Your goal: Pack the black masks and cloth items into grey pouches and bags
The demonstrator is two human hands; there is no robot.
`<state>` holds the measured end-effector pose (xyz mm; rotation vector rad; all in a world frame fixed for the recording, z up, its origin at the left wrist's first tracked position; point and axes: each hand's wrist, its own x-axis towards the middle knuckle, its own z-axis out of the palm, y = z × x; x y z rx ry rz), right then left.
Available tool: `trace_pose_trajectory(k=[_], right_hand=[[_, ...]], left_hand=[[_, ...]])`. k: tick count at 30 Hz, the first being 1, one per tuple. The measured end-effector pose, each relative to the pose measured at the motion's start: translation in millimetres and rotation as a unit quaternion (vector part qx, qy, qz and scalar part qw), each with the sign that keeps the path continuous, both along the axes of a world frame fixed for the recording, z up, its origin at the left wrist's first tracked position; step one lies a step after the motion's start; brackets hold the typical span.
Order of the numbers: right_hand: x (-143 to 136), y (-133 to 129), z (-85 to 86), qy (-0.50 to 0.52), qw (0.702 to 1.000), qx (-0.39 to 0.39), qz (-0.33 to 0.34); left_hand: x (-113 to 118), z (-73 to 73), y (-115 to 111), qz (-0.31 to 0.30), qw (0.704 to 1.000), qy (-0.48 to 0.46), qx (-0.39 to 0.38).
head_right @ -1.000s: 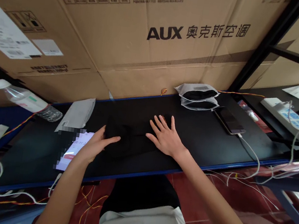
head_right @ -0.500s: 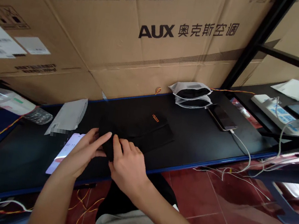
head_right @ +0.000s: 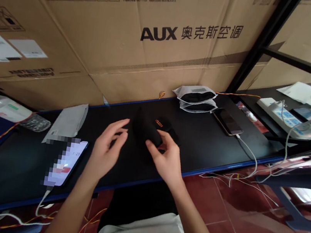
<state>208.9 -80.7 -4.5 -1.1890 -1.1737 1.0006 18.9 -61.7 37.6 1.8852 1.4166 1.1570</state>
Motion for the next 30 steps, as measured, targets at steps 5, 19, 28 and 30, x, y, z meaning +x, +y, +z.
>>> trace_pose_trajectory(k=[5,19,28,30], right_hand=[[34,19,-12.8,-0.063,0.997,-0.023,-0.043],[37,37,-19.9,-0.458,0.874,0.116,-0.113],[40,66,-38.4,-0.538,0.835,0.113,0.016],[44,65,-43.2,-0.538,0.834,0.120,0.011]], left_hand=[[36,-22.6,16,-0.108,0.974,0.189,0.060],[65,-77.8,17,-0.099,0.920,0.366,0.097],[55,-75.0,12,-0.130,0.946,0.291,0.056],[34,-64.7,10,-0.092,0.962,0.250,0.062]])
